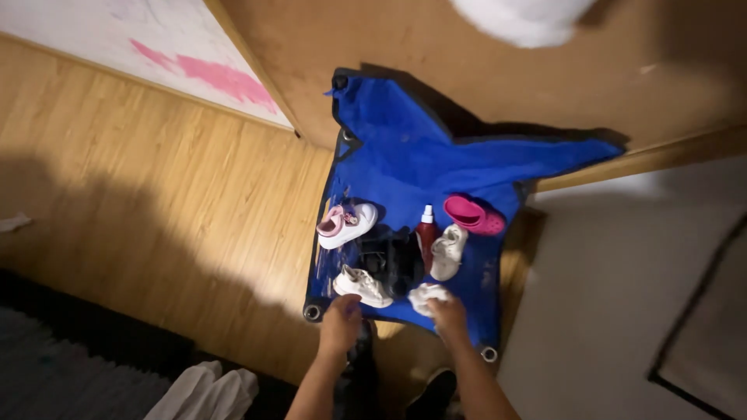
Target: Clean several pairs of shoes with a cloth and place them back in a hanging organizer.
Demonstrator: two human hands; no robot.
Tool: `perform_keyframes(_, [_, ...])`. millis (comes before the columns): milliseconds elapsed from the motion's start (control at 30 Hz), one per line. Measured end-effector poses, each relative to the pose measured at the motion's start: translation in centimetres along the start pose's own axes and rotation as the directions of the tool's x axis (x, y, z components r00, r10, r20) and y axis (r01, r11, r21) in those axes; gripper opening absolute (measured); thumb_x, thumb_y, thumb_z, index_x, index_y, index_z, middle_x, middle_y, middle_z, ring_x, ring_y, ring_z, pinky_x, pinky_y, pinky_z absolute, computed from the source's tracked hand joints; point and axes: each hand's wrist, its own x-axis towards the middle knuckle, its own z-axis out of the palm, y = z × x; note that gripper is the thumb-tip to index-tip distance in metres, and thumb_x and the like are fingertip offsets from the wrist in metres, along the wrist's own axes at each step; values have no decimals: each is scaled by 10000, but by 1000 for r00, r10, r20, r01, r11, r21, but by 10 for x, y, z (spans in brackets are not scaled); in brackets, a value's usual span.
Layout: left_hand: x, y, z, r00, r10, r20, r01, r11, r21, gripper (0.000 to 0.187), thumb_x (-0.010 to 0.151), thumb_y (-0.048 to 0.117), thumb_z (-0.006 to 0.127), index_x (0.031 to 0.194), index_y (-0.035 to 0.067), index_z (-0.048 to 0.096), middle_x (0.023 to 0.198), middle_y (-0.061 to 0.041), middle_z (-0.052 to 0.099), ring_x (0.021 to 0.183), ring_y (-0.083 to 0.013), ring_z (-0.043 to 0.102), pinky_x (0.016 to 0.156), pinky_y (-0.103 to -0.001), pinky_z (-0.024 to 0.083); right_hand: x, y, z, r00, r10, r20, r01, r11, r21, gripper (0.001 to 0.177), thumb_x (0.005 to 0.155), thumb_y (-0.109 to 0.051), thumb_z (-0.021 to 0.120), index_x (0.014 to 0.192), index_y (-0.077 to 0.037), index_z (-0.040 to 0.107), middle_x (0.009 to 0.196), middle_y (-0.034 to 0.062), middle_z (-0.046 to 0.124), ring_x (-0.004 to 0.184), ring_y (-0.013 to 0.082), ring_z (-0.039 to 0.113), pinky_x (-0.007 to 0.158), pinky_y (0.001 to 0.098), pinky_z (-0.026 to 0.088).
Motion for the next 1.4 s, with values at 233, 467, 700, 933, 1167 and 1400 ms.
perform_keyframes(233, [43,-8,29,949,293,114,-314,898,309,367,819,59,666,1184,30,671,1247,-190,655,1200,-396,582,1021,-451,477,56,38,77,999,-49,9,50,944,-326,424,778,-174,714,1201,-165,737,1214,84,722,1097,308,694,927,399,562])
perform_keyframes(467, [78,-16,60,908,316,275,-397,859,324,448,795,11,655,1241,-9,608,1347,-195,588,1240,-422,543,1061,-456,443,116,54,113,991,-115,73,136,885,-446,787,769,-211,796,1456,-44,450,1464,202,480,1225,399,545,939,457,475])
perform_keyframes(700, [84,-40,57,904,346,252,-406,879,250,444,779,-4,640,1223,2,648,1369,-170,592,1244,-410,549,1053,-444,448,95,14,90,977,-207,-51,136,788,-601,475,704,-245,819,1153,-136,708,1147,82,685,1092,337,676,1060,546,471])
perform_keyframes(933, [97,-20,74,889,370,268,-457,746,485,233,805,62,650,1025,83,724,1156,-123,699,1042,-381,624,939,-498,479,35,-26,46,947,-131,-294,-4,908,-419,476,613,-80,786,1076,-68,673,1136,147,642,943,405,647,756,460,551])
perform_keyframes(1167, [80,35,85,994,30,103,-41,993,112,444,1014,465,562,1264,128,708,1115,-175,747,1093,-344,711,922,-414,561,-2,-69,18,908,-389,-154,255,806,-534,369,636,14,648,955,-152,731,1067,66,691,864,326,680,693,418,559])
perform_keyframes(1400, [54,66,29,502,-337,796,835,429,-345,767,849,654,522,1339,70,609,1232,-95,722,1085,-276,714,879,-613,528,-34,-129,-26,815,-563,134,521,612,-595,326,626,-57,663,931,-113,763,982,-11,717,711,249,609,596,388,501])
